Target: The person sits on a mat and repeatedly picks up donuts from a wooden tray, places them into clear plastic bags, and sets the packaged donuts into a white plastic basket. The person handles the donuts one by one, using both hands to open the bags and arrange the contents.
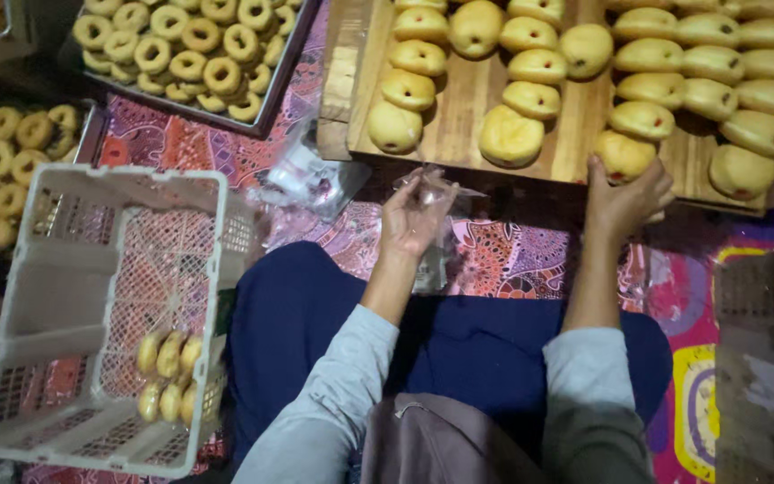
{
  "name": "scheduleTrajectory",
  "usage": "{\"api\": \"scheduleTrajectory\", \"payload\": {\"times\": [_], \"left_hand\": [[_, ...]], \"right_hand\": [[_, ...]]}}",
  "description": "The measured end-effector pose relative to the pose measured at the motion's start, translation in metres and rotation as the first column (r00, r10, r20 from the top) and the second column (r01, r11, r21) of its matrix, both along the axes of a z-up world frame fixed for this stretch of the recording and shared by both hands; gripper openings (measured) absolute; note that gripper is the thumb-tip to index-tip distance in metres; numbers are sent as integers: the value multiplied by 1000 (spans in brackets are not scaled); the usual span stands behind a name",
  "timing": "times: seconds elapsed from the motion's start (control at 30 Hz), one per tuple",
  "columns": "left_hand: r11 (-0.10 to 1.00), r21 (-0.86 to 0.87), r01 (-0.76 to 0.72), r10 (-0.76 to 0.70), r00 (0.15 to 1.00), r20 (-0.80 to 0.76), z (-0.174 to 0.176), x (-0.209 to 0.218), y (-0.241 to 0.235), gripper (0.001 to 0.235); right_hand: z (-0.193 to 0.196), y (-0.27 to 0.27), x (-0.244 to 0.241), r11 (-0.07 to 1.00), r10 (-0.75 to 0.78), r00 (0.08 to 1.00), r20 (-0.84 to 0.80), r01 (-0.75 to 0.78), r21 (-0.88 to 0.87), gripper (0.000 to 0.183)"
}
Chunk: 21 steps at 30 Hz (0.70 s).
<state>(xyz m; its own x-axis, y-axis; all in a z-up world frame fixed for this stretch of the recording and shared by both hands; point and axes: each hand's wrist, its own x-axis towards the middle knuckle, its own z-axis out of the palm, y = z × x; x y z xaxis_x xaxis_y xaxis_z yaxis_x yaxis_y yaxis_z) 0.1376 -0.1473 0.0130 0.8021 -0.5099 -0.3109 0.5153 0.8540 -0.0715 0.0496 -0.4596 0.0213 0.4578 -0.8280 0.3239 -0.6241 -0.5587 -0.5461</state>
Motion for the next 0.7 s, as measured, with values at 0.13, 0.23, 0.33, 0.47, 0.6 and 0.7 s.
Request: {"api": "scheduleTrajectory", "payload": {"times": [0.13, 0.23, 0.33, 0.47, 0.6, 0.7], "left_hand": [[997, -73, -16, 13, 999, -30, -18, 5, 5, 14], [999, -36, -35, 31, 994, -101, -23, 11, 15, 19], [994, 10, -111, 112, 989, -100, -32, 15, 38, 20], [979, 9, -205, 204, 972, -113, -42, 25, 87, 28], [937, 232, -262, 285, 956, -71, -48, 25, 145, 25], [920, 149, -363, 352, 931, 91, -50, 40, 174, 31]], "right_hand": [[18, 16, -18, 978, 163, 968, 190, -132, -164, 87], [36, 66, -17, 955, 289, 865, 411, -290, -62, 59], [44, 147, 4, 725, 592, 687, 421, -682, 94, 20], [53, 227, 74, 711, 629, 655, 418, -702, 30, 43], [55, 252, 93, 673, 668, 657, 349, -734, 94, 26], [67, 249, 66, 200, 958, 244, 150, -945, 258, 35]]}}
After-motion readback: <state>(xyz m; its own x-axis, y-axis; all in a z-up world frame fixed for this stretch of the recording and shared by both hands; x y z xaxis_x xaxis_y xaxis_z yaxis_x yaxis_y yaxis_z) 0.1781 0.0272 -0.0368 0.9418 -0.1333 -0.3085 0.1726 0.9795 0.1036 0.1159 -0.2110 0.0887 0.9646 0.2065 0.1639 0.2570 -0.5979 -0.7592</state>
